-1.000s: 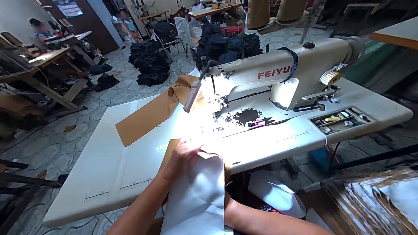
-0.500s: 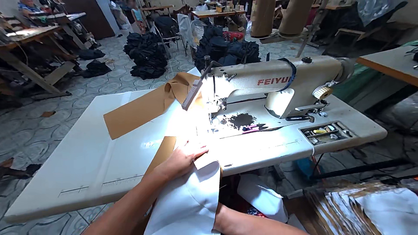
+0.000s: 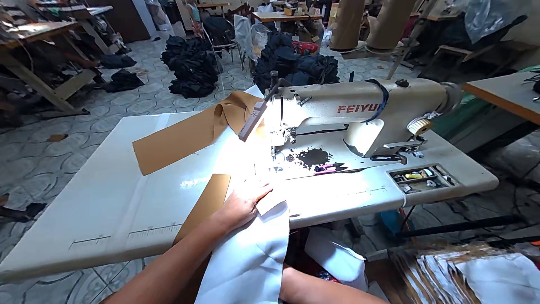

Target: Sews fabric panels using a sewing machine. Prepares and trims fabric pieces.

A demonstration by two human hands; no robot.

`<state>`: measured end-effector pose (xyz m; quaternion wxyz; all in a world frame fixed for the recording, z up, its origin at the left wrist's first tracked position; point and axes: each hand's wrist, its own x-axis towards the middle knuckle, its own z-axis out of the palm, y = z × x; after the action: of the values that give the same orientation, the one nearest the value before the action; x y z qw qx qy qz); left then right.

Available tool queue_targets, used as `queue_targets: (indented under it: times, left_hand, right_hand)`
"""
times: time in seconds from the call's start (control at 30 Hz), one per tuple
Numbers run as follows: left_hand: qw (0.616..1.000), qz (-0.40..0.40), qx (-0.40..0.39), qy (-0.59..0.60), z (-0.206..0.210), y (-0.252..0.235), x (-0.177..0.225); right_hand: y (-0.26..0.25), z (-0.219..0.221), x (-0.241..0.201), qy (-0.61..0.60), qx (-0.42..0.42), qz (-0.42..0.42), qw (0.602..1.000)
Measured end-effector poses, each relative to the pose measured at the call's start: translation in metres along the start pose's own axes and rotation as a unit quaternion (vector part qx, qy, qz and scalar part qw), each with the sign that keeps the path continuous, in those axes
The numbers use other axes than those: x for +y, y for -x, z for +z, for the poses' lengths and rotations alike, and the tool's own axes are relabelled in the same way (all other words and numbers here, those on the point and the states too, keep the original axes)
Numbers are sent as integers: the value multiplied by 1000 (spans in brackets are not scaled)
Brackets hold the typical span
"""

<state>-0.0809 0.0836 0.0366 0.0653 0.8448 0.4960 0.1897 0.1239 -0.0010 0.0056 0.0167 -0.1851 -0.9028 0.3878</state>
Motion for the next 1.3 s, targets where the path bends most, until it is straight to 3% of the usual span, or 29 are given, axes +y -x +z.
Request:
queue_targets:
  times: [0.07, 0.13, 0.17, 0.23, 0.27, 0.33, 0.4, 0.5, 0.73, 0.9, 1.03, 1.1, 1.2, 1.3]
  left_hand:
    - [1000, 11, 25, 10, 5, 3, -4]
    - [999, 9, 37, 20, 7, 7, -2]
    - [999, 6, 37, 21, 6, 9, 0]
    - [999, 12, 42, 13, 7, 14, 1]
    - [999, 16, 43, 10, 7, 17, 2]
    - [998, 23, 51, 4, 8, 19, 4]
    - [998, 21, 52, -6, 8, 19, 3]
    - [999, 23, 43, -3, 6, 17, 3]
    - [997, 43, 71, 6, 8, 19, 0]
    - [994, 55, 97, -17, 11, 17, 0]
    - [992, 11, 112, -63, 12, 19, 7]
    - [991, 3, 118, -64, 13, 20, 8]
    - [990, 9, 129, -52, 14, 21, 5]
    - [992, 7, 117, -49, 13, 22, 4]
  right_hand:
    - [1, -32, -24, 31, -71, 54, 996]
    - [9, -68, -29, 36, -195, 59, 978]
    - [13, -81, -17, 21, -234, 14, 972]
    - [25, -106, 8, -36, -140, -107, 984]
    - [29, -121, 12, -35, -57, -107, 992]
    - [21, -148, 10, 4, 87, 22, 996]
    - [-11, -159, 19, 64, 197, 160, 965]
    - [-51, -160, 32, 101, 172, 256, 946]
    - [-69, -160, 41, 112, 142, 215, 960]
    - [-60, -156, 48, 74, 244, 167, 952]
    - [-57, -149, 54, 105, 287, 166, 938]
    - [-55, -143, 62, 109, 301, 128, 939]
    - [-53, -129, 87, 186, 345, -12, 920]
    - [-50, -124, 95, 242, 354, -63, 901]
